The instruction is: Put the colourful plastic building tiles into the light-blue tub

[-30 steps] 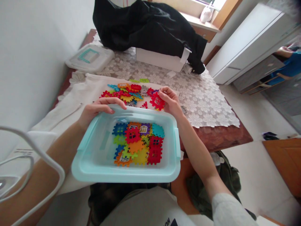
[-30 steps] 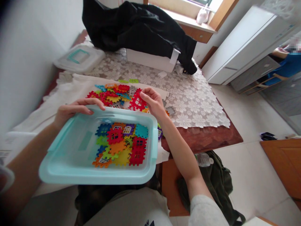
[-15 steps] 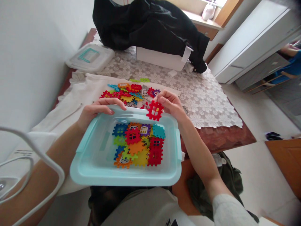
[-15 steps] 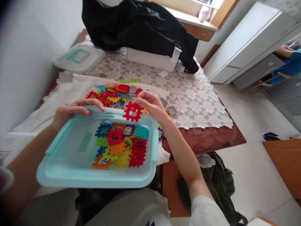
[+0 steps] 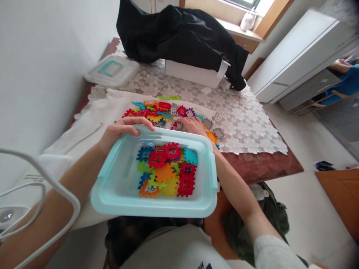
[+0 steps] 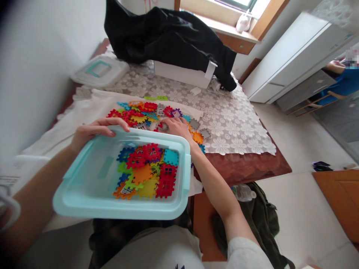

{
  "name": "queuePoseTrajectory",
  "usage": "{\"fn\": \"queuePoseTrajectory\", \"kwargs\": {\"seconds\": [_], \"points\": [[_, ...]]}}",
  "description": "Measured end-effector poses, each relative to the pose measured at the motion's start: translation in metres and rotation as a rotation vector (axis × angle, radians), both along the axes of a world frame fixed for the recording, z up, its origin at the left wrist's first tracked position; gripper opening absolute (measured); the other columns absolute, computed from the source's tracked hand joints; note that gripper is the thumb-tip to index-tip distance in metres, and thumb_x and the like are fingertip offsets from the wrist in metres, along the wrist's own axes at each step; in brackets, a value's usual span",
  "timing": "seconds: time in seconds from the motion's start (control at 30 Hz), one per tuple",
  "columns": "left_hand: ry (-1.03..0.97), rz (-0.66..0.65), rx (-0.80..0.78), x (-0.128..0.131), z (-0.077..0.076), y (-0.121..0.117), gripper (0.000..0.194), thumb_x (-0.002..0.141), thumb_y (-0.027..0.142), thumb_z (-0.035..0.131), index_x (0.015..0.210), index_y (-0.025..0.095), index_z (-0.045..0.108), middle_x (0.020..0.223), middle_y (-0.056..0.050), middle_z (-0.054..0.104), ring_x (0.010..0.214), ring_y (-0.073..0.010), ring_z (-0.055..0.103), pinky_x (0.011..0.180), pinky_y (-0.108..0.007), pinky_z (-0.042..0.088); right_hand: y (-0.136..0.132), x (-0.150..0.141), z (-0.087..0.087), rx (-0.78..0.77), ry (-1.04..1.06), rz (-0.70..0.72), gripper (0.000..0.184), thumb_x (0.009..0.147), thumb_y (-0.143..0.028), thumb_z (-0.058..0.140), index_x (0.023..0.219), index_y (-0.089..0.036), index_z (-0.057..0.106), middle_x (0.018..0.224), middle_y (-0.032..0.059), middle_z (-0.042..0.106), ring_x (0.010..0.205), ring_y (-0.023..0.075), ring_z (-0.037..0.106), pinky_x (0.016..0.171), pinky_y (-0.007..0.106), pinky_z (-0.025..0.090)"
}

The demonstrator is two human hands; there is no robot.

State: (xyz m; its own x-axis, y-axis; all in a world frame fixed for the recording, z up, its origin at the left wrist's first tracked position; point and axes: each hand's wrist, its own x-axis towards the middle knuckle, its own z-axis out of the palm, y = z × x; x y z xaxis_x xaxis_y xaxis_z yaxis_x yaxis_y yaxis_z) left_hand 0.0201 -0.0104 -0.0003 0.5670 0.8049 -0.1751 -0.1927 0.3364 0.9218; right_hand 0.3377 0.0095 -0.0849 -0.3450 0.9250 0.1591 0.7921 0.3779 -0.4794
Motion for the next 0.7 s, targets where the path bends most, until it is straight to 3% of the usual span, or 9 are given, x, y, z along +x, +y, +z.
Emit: {"fn": "queuePoseTrajectory", "kwargs": {"seconds": [0.17, 0.27, 0.4, 0.47, 0.53, 0.63, 0.7], "points": [[0.041, 0.088, -0.055, 0.006, 0.010, -0.012, 0.024, 0.076, 0.010, 0.079, 0.096, 0.013, 0.094, 0.095, -0.006, 0.090, 0.077, -0.0194, 0.078, 0.070, -0.022, 0.063, 0.002, 0.000, 0.003, -0.008, 0.212, -0.096, 0.040, 0.096, -0.052, 0.087, 0.125, -0.024, 0.081, 0.130, 0.0131, 0.087, 0.127, 0.0355, 0.077, 0.125, 0.056, 0.050], [0.058, 0.105, -0.082, 0.009, 0.017, -0.018, 0.024, 0.076, 0.012, 0.079, 0.095, 0.014, 0.093, 0.092, -0.007, 0.089, 0.074, -0.0194, 0.077, 0.068, -0.022, 0.062, 0.006, 0.002, 0.008, -0.041, 0.571, -0.111, 0.052, 0.093, -0.072, 0.084, 0.118, -0.026, 0.078, 0.123, 0.0096, 0.086, 0.113, 0.0287, 0.078, 0.112, 0.048, 0.060], [0.045, 0.092, -0.073, 0.007, 0.014, -0.017, 0.024, 0.077, 0.012, 0.079, 0.096, 0.014, 0.093, 0.092, -0.006, 0.089, 0.072, -0.0182, 0.077, 0.069, -0.022, 0.062, -0.001, 0.006, 0.024, -0.137, 1.009, 0.056, 0.075, 0.082, -0.095, 0.083, 0.120, -0.030, 0.078, 0.131, 0.0085, 0.084, 0.112, 0.0270, 0.082, 0.108, 0.046, 0.066], [0.035, 0.085, -0.065, 0.005, 0.009, -0.014, 0.024, 0.077, 0.012, 0.080, 0.097, 0.012, 0.093, 0.095, -0.006, 0.090, 0.074, -0.0176, 0.078, 0.070, -0.021, 0.063, -0.008, 0.008, 0.034, -0.200, 1.058, 0.165, 0.080, 0.079, -0.098, 0.085, 0.123, -0.031, 0.082, 0.131, 0.0093, 0.085, 0.119, 0.0300, 0.083, 0.110, 0.048, 0.068], [0.020, 0.062, -0.056, 0.002, 0.003, -0.009, 0.026, 0.078, 0.013, 0.081, 0.100, 0.012, 0.094, 0.095, -0.007, 0.091, 0.074, -0.0182, 0.079, 0.069, -0.021, 0.063, -0.013, 0.009, 0.040, -0.253, 1.046, 0.235, 0.080, 0.084, -0.100, 0.078, 0.121, -0.030, 0.086, 0.127, 0.0104, 0.088, 0.121, 0.0312, 0.085, 0.111, 0.049, 0.069], [-0.003, 0.008, -0.033, -0.001, -0.006, -0.002, 0.028, 0.074, 0.013, 0.083, 0.100, 0.013, 0.095, 0.092, -0.008, 0.091, 0.071, -0.0199, 0.081, 0.064, -0.022, 0.064, -0.011, 0.009, 0.037, -0.238, 0.993, 0.181, 0.081, 0.099, -0.101, 0.056, 0.118, -0.028, 0.088, 0.118, 0.0104, 0.090, 0.114, 0.0288, 0.087, 0.110, 0.048, 0.069], [-0.004, 0.001, -0.021, -0.002, -0.009, 0.002, 0.029, 0.071, 0.013, 0.083, 0.098, 0.014, 0.095, 0.091, -0.009, 0.091, 0.069, -0.0206, 0.081, 0.062, -0.023, 0.065, -0.006, 0.009, 0.030, -0.171, 0.845, 0.107, 0.073, 0.106, -0.092, 0.057, 0.125, -0.029, 0.088, 0.125, 0.0103, 0.091, 0.121, 0.0288, 0.085, 0.115, 0.048, 0.067]]}}
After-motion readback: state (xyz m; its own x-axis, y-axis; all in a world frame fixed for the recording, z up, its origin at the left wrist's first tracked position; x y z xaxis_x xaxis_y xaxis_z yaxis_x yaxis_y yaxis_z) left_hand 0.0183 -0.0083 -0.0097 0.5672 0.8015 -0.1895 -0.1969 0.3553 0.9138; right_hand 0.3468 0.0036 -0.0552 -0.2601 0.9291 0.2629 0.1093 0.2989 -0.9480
